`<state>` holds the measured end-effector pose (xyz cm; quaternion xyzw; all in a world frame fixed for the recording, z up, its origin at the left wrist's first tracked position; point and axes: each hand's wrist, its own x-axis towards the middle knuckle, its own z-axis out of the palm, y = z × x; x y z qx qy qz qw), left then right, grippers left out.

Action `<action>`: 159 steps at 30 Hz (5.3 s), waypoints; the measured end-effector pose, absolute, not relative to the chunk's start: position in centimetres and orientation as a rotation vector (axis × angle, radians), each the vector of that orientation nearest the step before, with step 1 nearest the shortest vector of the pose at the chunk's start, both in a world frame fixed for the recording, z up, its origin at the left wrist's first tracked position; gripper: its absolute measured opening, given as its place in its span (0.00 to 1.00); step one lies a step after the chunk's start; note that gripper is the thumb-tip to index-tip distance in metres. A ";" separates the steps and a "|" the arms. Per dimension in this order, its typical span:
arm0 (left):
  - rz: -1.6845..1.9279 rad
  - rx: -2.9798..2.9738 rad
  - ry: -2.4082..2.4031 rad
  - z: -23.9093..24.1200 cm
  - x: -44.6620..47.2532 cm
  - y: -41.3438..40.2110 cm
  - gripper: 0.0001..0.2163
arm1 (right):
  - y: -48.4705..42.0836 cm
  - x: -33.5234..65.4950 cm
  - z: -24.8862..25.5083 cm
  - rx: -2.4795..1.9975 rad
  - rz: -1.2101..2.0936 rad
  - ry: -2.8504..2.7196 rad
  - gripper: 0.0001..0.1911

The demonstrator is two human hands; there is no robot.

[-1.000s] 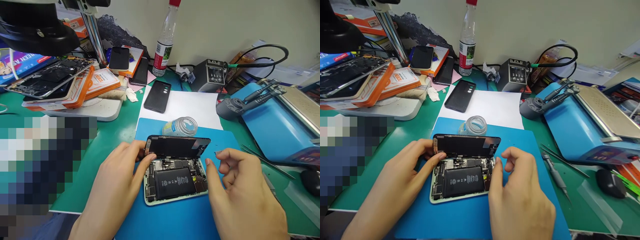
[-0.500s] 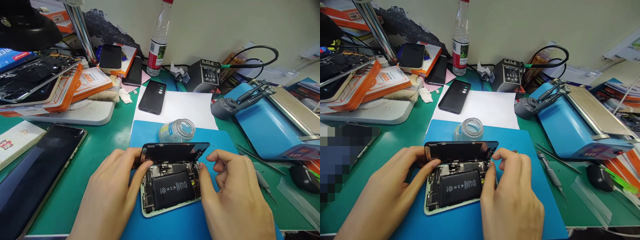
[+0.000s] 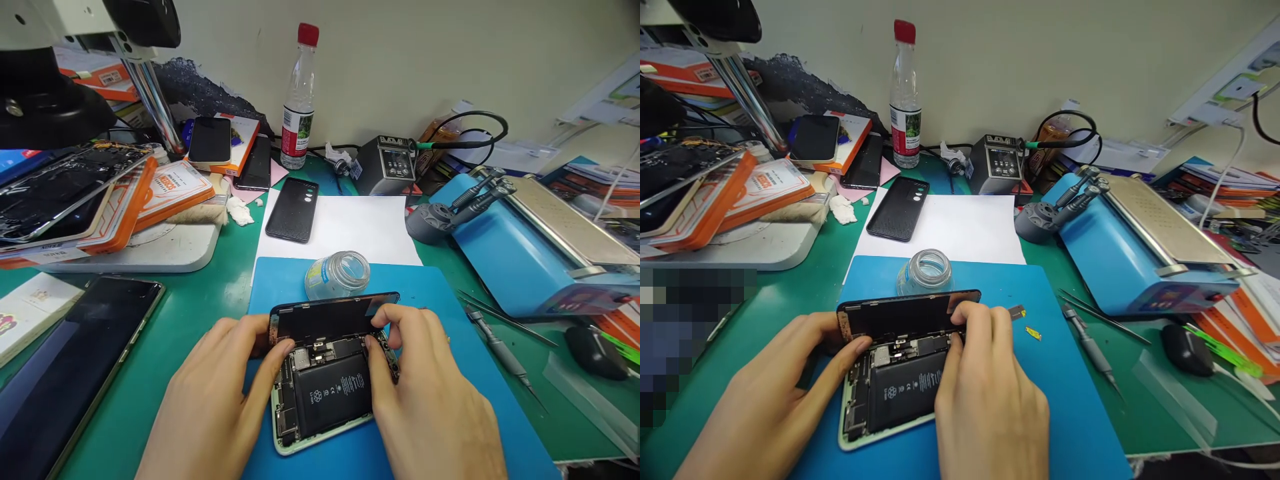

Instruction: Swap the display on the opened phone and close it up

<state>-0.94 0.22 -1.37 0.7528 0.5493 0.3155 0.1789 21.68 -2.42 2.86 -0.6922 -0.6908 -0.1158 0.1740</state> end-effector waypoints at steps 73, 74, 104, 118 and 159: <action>1.145 1.552 1.697 -1.6 -3.0 -1.5 0.19 | -4.5 31.4 0.5 -1.759 0.381 -1.070 0.26; 1.206 1.450 1.712 -1.6 -3.2 -1.7 0.22 | -4.5 31.4 0.5 -1.756 0.401 -1.076 0.26; 1.015 1.460 1.977 -1.4 -4.3 -7.2 0.39 | -4.5 31.9 1.2 -1.712 0.544 -1.119 0.32; 0.835 2.224 1.786 -1.8 -6.5 -5.3 0.25 | -4.6 31.7 1.1 -1.646 0.528 -1.185 0.30; 0.590 2.378 1.394 -0.1 0.8 -1.9 0.28 | -5.1 31.6 0.3 -1.543 0.546 -1.169 0.22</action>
